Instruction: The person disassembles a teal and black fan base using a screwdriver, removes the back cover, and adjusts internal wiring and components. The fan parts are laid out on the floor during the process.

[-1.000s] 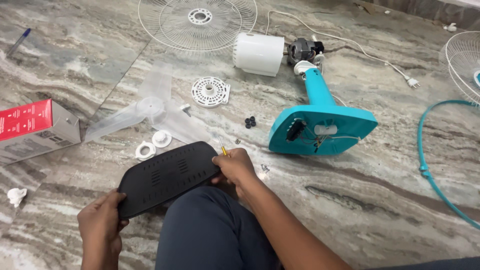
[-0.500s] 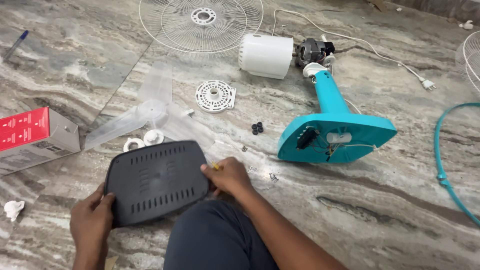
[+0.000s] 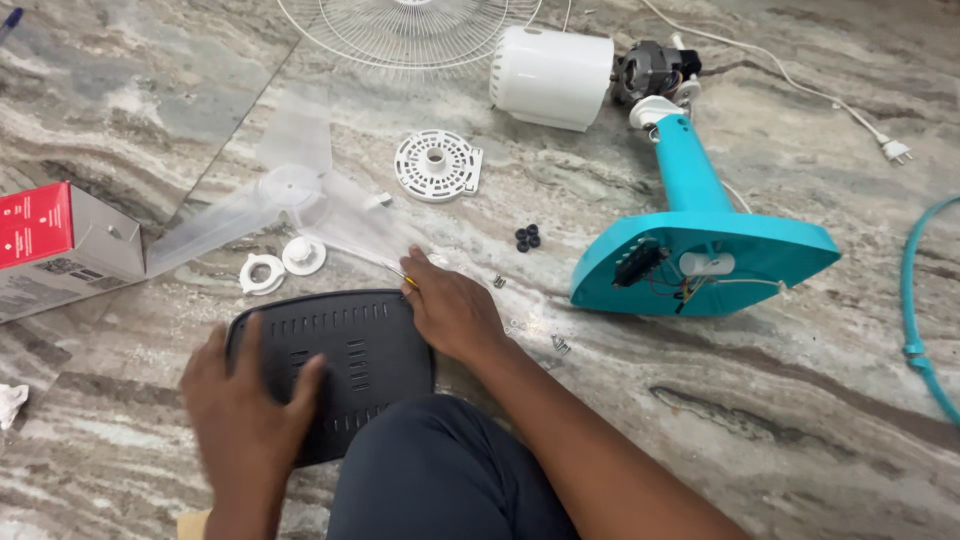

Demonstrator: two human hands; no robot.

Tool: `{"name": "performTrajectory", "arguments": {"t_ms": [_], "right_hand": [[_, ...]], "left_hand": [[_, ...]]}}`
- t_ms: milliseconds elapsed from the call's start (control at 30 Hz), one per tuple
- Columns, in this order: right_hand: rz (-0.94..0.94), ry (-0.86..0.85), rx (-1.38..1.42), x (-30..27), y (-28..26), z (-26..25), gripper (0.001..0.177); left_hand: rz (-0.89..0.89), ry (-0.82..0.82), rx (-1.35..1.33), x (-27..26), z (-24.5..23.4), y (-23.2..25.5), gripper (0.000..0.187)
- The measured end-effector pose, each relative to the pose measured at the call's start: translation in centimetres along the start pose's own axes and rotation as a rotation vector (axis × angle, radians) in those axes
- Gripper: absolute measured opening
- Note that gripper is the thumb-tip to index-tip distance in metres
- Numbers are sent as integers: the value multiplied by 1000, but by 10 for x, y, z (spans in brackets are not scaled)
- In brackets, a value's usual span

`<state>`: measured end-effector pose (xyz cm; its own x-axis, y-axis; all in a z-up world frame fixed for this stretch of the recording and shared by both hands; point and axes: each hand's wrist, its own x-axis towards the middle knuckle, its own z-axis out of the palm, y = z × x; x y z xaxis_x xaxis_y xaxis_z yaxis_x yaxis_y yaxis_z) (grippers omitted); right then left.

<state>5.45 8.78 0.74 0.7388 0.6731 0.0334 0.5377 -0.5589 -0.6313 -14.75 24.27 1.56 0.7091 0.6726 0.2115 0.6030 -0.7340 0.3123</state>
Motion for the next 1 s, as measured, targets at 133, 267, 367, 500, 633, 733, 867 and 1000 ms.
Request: {"name": "performTrajectory", "arguments": {"t_ms": [133,267,367,500,633,733,867,1000], "right_hand": [[37,-30,2,6,-7,-3,37],[101,-109,-12,14,-17,-11,35],[75,-46,25,19,-22,-15,31],[91,-23,-4,27,-27,-17,27],[111,129,22,43,-22,-19,19],[66,338,117,58,-5,-21,15],[52,329,101,55,18,-13,19],[-45,290,152,43,24,3,32]], "left_hand": [[95,-97,130,28,19,32,105],[111,-93,73,52,41,25,99],[142,-95,75,67,53,16,97],[208,-140,64,91,57,3,99],[264,-185,74,110,54,-3,100],[338,-40,179,108,49,3,98],[129,-32,84,81,36,31,88],[-115,-149,104,64,32,56,91]]}}
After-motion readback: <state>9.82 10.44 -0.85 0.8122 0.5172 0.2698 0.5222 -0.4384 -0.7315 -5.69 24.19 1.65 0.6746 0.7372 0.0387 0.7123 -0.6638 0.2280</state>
